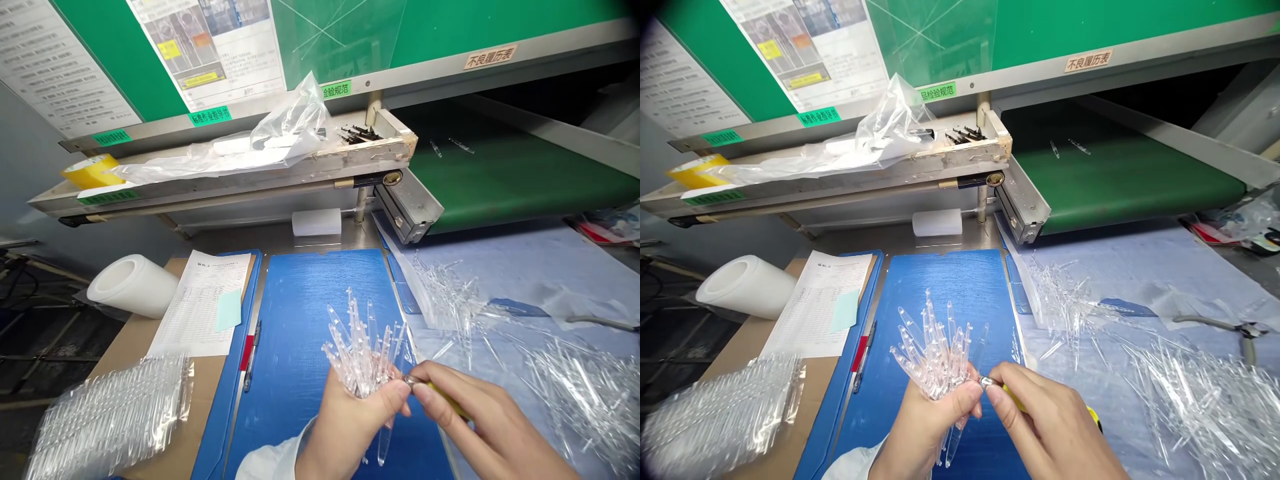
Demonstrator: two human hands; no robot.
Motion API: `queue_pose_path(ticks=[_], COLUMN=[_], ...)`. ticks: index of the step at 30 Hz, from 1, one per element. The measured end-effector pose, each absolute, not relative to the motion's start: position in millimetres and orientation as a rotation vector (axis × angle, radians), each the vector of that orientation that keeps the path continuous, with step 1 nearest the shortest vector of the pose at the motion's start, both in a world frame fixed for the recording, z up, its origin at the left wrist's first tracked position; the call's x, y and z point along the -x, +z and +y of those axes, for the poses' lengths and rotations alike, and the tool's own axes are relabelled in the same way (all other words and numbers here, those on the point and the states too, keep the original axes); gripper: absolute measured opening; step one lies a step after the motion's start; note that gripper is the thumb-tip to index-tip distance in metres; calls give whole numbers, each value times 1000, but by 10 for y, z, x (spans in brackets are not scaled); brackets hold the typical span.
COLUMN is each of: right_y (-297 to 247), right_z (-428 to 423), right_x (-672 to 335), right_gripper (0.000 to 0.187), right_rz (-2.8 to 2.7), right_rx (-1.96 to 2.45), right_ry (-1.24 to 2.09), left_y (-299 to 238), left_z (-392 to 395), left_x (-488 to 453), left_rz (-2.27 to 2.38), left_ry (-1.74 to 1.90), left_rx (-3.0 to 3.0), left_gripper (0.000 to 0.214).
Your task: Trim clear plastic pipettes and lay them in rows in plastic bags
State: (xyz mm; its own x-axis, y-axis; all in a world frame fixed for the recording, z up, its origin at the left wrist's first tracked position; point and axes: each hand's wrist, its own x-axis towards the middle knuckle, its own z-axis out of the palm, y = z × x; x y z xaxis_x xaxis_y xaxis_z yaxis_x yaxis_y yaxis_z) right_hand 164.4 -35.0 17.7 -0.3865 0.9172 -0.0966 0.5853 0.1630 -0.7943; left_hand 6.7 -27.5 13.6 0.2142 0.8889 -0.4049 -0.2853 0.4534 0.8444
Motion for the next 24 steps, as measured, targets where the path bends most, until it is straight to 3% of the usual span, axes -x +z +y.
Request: queue_pose_path(ticks=[24], right_y=[142], right_z=[-359], right_x=[-1630], right_gripper=[26], right_rz=[-2027], right_rx=[1414], right_ry=[1118], left_y=[87], left_z=[-294], left_x=[-11], left_rz=[1002], left_ry=[890], left_rx=[-854], left_gripper=[20])
